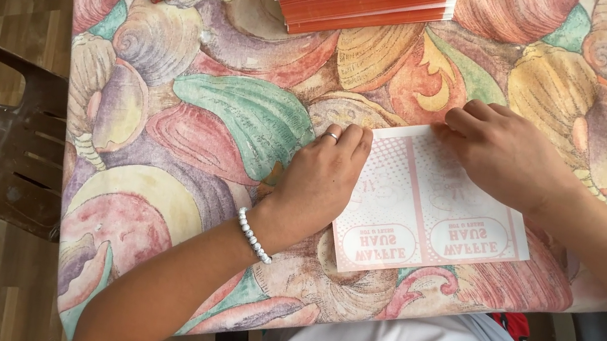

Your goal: Folding flat paper templates into bags and stacking them on a table.

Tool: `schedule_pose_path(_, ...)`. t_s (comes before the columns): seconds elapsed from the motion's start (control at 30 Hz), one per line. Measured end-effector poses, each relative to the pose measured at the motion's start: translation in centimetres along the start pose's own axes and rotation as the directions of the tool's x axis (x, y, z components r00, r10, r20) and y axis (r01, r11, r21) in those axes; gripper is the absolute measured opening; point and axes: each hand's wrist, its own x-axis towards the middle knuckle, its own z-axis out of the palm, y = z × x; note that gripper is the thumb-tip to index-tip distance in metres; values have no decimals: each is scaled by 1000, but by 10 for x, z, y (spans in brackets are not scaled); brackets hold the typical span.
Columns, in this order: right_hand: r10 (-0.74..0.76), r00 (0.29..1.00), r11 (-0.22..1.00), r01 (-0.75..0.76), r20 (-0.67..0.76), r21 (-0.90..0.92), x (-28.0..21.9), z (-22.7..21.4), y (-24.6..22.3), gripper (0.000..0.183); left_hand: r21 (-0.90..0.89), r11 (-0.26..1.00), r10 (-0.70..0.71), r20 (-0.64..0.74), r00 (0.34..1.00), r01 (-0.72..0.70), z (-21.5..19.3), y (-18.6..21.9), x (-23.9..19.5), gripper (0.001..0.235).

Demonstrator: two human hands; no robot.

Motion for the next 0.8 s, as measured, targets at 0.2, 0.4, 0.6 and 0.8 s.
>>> schedule_pose_path(0.2, 9, 999, 999, -10, -42, -44, -6, 8, -6, 34, 33, 999, 21, 36, 999, -22, 0, 3, -3, 49)
schedule_pose_path(0.4, 33, 981, 990, -59, -192, -128, -1, -3, -19, 18, 22, 994, 109, 15, 994, -110, 1, 2, 0, 55)
schedule_pose_path(0.6, 80, 979, 983, -109, -189, -149, -2, 7, -22, 11, 53, 997, 59, 65, 996, -63, -4, 8, 9, 73)
schedule_pose_path(0.8, 49, 971, 981, -91, -232, -173, 2, -13, -25, 7, -15, 1000, 1, 120, 993, 1, 1, 10, 26, 59)
